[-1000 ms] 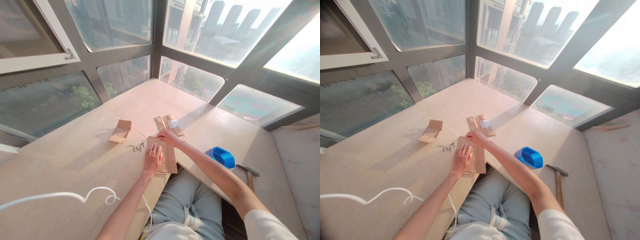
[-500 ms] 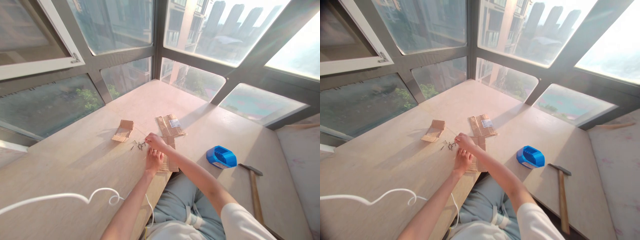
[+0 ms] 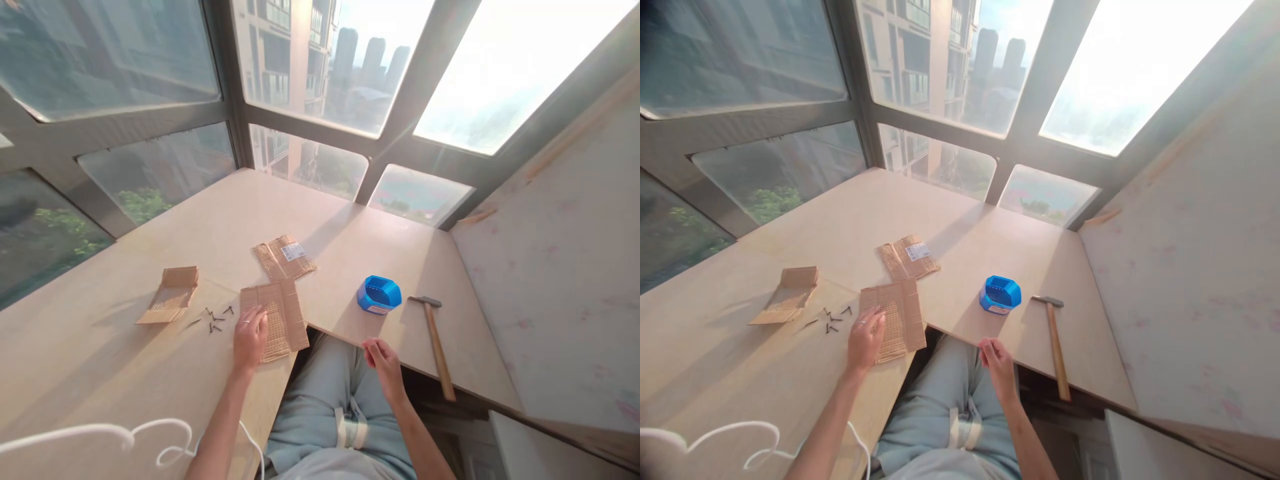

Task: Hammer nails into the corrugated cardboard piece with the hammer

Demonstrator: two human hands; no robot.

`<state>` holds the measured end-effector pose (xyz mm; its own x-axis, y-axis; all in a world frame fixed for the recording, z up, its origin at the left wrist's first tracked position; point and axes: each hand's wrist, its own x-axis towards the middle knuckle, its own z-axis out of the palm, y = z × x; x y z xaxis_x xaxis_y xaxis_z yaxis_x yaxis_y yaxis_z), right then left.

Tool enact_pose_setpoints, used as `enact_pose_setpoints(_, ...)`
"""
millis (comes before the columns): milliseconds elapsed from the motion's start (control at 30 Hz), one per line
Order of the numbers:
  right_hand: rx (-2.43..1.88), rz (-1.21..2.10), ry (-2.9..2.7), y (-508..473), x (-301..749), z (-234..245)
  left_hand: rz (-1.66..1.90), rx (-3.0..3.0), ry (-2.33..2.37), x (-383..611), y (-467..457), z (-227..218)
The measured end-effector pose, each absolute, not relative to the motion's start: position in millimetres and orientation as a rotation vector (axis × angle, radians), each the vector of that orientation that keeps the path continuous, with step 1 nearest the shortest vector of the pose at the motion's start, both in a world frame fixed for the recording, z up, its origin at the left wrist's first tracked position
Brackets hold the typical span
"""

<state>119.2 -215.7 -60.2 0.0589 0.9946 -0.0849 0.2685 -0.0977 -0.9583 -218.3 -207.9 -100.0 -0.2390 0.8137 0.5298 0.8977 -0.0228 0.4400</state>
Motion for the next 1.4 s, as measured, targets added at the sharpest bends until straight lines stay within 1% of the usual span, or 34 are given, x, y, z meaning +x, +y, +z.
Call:
enact_pose_setpoints(67,-1.61,1.123,-1.131,-241.5,134.8,-74.4,-1.263,-1.635,-2.138,-219.0,-209.1,-93.0)
enact_pose_setpoints(133,-1.673,1.2,-1.063,-264.6,139.9,-89.0,-1.348,-1.466,-2.168,-211.1,-211.3,-82.0)
enact_pose_setpoints(200,-1.678,1.306,-1.1,-282.6,136.9,-101.0,-1.394,-1.476,-2.171,-193.7,-214.5,-70.8)
enact_pose_setpoints(267,-1.557,1.412,-1.179,-293.4,129.8,-109.1,-1.362,-1.652,-2.136,-170.3,-219.3,-64.3)
enact_pose_setpoints(333,-1.42,1.484,-1.235,-296.5,123.0,-113.3,-1.182,-1.894,-2.088,-147.6,-226.1,-65.6)
enact_pose_setpoints(400,-1.358,1.505,-1.272,-293.0,119.1,-114.2,-0.888,-2.057,-2.076,-131.9,-234.3,-74.3)
enact_pose_setpoints(467,-1.354,1.484,-1.326,-285.7,118.5,-113.0,-0.637,-2.106,-2.081,-126.5,-242.0,-86.7)
enact_pose_setpoints(533,-1.339,1.454,-1.402,-278.4,120.5,-111.5,-0.535,-2.105,-2.061,-129.5,-247.7,-98.4)
enact_pose_setpoints(700,-1.306,1.468,-1.431,-278.3,127.5,-116.2,-0.689,-2.176,-1.85,-140.0,-254.5,-108.9)
enact_pose_setpoints(867,-1.262,1.615,-1.214,-302.5,129.4,-130.2,-0.865,-2.078,-1.787,-129.1,-263.6,-99.3)
enact_pose_setpoints(967,-1.237,1.694,-1.125,-310.7,130.1,-130.9,-0.965,-1.984,-1.805,-121.2,-268.1,-92.2)
enact_pose_setpoints(1133,-1.143,1.737,-1.071,-284.6,121.4,-101.2,-1.11,-1.862,-1.825,-106.6,-277.2,-80.9)
enact_pose_setpoints(1267,-1.013,1.8,-0.918,-241.8,93.9,-68.0,-1.146,-1.939,-1.763,-89.2,-290.3,-77.8)
enact_pose_setpoints(1400,-1.062,1.744,-1.057,-209.8,61.4,-57.7,-1.137,-2.077,-1.71,-72.8,-304.5,-81.4)
